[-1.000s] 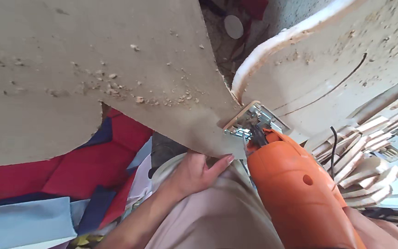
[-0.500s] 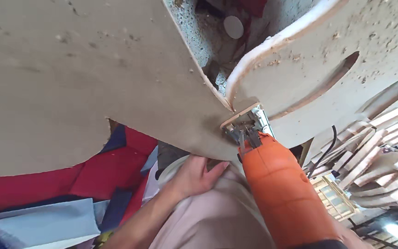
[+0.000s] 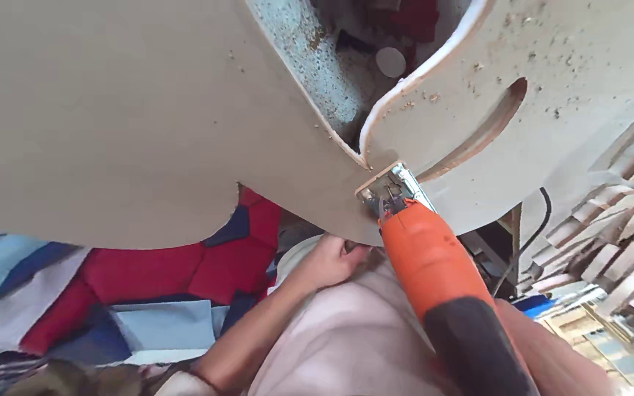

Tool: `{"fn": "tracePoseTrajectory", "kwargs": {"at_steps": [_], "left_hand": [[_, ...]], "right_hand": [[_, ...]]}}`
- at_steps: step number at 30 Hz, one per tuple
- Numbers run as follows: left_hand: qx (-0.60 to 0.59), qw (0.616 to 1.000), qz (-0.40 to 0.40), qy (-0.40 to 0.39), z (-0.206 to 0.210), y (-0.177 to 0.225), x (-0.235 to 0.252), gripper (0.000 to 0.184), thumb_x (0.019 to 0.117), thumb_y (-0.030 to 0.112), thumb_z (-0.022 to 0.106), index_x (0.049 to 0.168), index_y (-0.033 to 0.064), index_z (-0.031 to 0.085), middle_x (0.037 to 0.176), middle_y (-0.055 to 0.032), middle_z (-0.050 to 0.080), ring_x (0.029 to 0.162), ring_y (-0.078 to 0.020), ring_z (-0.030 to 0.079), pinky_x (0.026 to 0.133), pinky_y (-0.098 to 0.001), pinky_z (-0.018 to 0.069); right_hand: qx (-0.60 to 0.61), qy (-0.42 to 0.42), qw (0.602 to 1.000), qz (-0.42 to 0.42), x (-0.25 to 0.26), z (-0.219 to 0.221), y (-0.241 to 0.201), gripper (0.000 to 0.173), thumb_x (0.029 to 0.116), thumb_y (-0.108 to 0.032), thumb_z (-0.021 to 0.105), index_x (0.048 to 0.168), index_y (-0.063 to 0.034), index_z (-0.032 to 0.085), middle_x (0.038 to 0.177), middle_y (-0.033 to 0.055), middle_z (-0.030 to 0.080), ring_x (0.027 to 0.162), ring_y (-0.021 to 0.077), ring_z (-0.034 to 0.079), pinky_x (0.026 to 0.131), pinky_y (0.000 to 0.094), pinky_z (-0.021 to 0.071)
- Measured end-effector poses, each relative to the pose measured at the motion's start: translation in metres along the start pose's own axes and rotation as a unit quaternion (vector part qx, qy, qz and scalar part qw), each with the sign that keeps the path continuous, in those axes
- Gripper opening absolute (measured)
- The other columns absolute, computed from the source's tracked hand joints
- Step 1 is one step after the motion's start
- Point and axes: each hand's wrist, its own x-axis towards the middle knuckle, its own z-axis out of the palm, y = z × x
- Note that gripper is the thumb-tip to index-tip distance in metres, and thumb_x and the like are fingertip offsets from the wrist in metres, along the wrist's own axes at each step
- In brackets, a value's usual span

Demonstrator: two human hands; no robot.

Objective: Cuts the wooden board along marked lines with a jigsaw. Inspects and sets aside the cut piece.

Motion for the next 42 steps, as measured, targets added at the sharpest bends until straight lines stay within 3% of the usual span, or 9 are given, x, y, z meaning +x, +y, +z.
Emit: {"fn": "tracePoseTrajectory", "kwargs": {"at_steps": [6,12,17,19,24,30,33,38,42], "left_hand": [[-0.143,0.988,-0.048,0.031,0.007,0.007,0.0,0.031,0.0848,0.006,0.075,0.114,0.0049,0.064,0.1,0.0106,0.072,0.095,0.0042,0.067,0.088,-0.0206,0.0578],[-0.281,0.953,-0.111,-0.014,0.003,0.001,-0.008,0.051,0.0833,-0.008,0.072,0.13,-0.0076,0.052,0.117,-0.012,0.073,0.109,-0.0215,0.071,0.099,-0.0412,0.0587],[-0.545,0.838,-0.005,0.023,-0.009,0.006,0.0,0.044,0.0745,0.021,0.083,0.115,0.009,0.069,0.114,-0.012,0.073,0.111,-0.0263,0.069,0.103,-0.0501,0.052],[-0.59,0.805,0.006,0.057,-0.009,0.01,0.016,0.048,0.0721,0.04,0.087,0.109,0.0128,0.072,0.109,-0.012,0.074,0.106,-0.0274,0.071,0.096,-0.0509,0.0565],[-0.585,0.801,0.027,0.123,0.011,0.03,0.034,0.046,0.0841,0.043,0.076,0.115,0.0101,0.066,0.108,-0.0148,0.073,0.103,-0.0302,0.071,0.089,-0.0549,0.0581],[-0.469,0.837,0.048,0.277,0.032,0.054,0.043,0.042,0.1043,0.038,0.05,0.13,0.0055,0.055,0.115,-0.0194,0.069,0.106,-0.0331,0.069,0.09,-0.0585,0.0574],[-0.349,0.877,0.033,0.328,0.043,0.068,0.041,0.043,0.1088,0.04,0.045,0.137,0.0072,0.053,0.118,-0.0159,0.07,0.108,-0.029,0.07,0.091,-0.0547,0.0589],[-0.288,0.895,0.035,0.338,0.069,0.081,0.048,0.046,0.1074,0.048,0.046,0.136,0.0134,0.055,0.12,-0.0095,0.071,0.111,-0.0244,0.069,0.092,-0.0533,0.0591],[-0.247,0.899,0.033,0.362,0.074,0.079,0.047,0.053,0.1051,0.053,0.048,0.143,0.0166,0.052,0.13,-0.0087,0.067,0.12,-0.0241,0.065,0.099,-0.0552,0.0555]], "right_hand": [[0.002,0.068,0.994,-0.09,0.02,-0.009,-0.003,0.042,0.0882,-0.037,0.078,0.113,-0.0049,0.067,0.097,0.0058,0.073,0.09,0.009,0.07,0.076,0.0258,0.0603],[-0.022,0.158,0.983,-0.094,-0.052,-0.056,-0.008,0.036,0.0876,-0.034,0.077,0.11,-0.0086,0.066,0.1,0.009,0.074,0.093,0.0162,0.072,0.082,0.0346,0.0596],[0.064,0.34,0.938,-0.004,-0.127,-0.07,0.045,0.054,0.0896,-0.03,0.08,0.127,0.0006,0.057,0.103,0.0122,0.071,0.088,0.0205,0.072,0.079,0.0428,0.0627],[0.142,0.418,0.897,0.03,-0.137,-0.069,0.076,0.045,0.092,-0.026,0.077,0.126,-0.0042,0.055,0.087,0.0041,0.07,0.064,0.0176,0.068,0.057,0.0396,0.0612],[0.129,0.457,0.877,0.074,-0.134,-0.099,0.143,0.033,0.1008,-0.027,0.066,0.114,0.003,0.062,0.075,0.0054,0.067,0.053,0.0176,0.063,0.052,0.0396,0.0594],[-0.084,0.426,0.881,0.189,-0.114,-0.11,0.227,0.056,0.0938,-0.048,0.071,0.114,0.0044,0.068,0.102,0.0248,0.071,0.095,0.0307,0.072,0.088,0.0516,0.0557],[-0.123,0.392,0.901,0.137,-0.118,-0.098,0.246,0.052,0.093,-0.038,0.071,0.117,0.0074,0.067,0.102,0.0311,0.07,0.093,0.0446,0.07,0.081,0.0618,0.0546],[-0.205,0.431,0.879,0.016,-0.125,-0.06,0.291,0.042,0.084,-0.03,0.075,0.113,0.0004,0.07,0.101,0.0183,0.075,0.086,0.0337,0.074,0.069,0.0506,0.06],[-0.266,0.401,0.872,-0.09,-0.13,-0.04,0.322,0.035,0.0944,-0.025,0.062,0.122,-0.0025,0.068,0.108,0.0138,0.076,0.085,0.03,0.074,0.071,0.0428,0.0598]]}}
